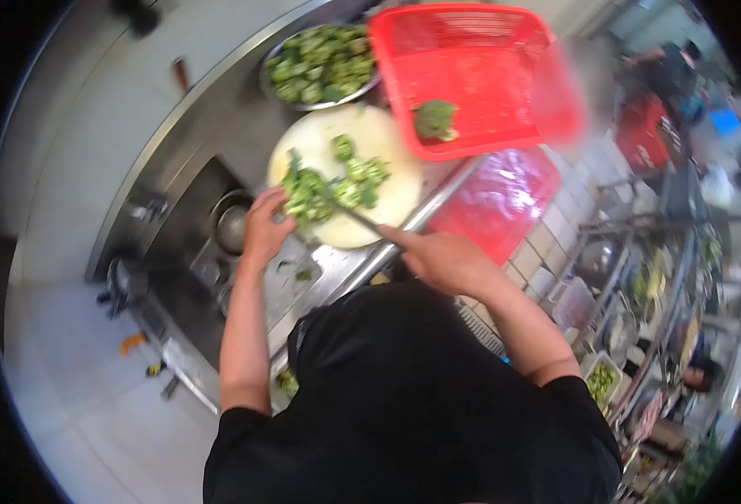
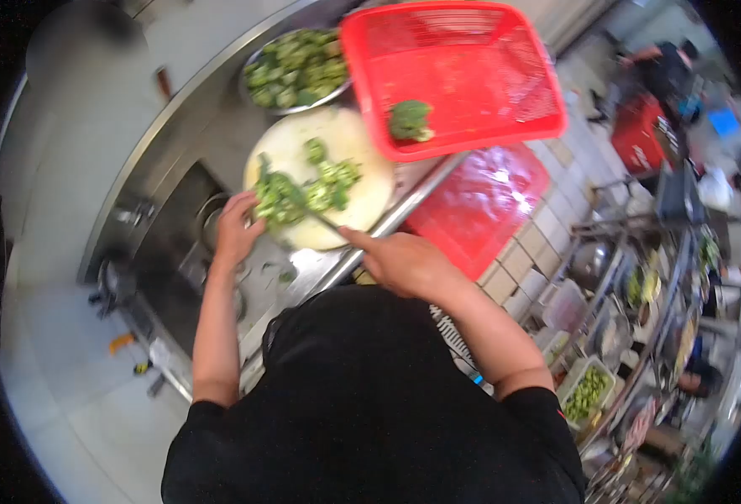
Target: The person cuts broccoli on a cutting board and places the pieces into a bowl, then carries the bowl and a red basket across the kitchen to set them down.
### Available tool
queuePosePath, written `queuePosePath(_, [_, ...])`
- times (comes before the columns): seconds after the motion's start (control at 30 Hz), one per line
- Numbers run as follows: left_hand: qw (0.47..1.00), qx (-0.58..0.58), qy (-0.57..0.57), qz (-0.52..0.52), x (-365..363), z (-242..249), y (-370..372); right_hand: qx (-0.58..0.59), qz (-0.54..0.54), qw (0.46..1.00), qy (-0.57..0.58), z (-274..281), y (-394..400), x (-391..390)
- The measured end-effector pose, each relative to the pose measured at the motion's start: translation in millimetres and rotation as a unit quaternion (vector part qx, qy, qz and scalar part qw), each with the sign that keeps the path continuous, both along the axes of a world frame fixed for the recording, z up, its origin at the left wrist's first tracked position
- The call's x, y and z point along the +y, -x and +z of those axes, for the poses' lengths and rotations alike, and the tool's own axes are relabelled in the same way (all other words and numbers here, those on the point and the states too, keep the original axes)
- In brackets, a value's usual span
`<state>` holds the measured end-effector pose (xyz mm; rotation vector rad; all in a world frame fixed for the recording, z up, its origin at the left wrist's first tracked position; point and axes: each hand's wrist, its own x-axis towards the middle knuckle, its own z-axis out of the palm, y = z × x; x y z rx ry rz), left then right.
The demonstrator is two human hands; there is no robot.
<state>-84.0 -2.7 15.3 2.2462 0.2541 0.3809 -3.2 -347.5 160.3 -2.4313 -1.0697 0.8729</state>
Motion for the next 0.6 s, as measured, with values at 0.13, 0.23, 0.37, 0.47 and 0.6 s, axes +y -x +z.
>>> queuePosePath(0.13, [0.999,0.013,-0.04,-0.008,5,4,-6,0.014,0.018,0.999,0.035,-10,-7,21])
queuePosePath(0.23, [0.999,0.018,-0.036,-0.03,9,-2,-10,0.039,-0.007,0.998,0.041,-15,-7,39])
queuePosePath(0.37, [0.997,-0.011,0.073,-0.001,5,-12,-18,0.054,-0.015,0.998,0.005,-20,-13,28])
queuePosePath(0.47, [0.999,0.029,-0.022,0.041,-8,-3,-10,0.104,-0.03,0.994,-0.022,-6,-12,18])
queuePosePath(0.6, [0.993,0.064,-0.017,0.096,-19,2,-6,0.116,-0.05,0.986,-0.107,-29,-9,-1])
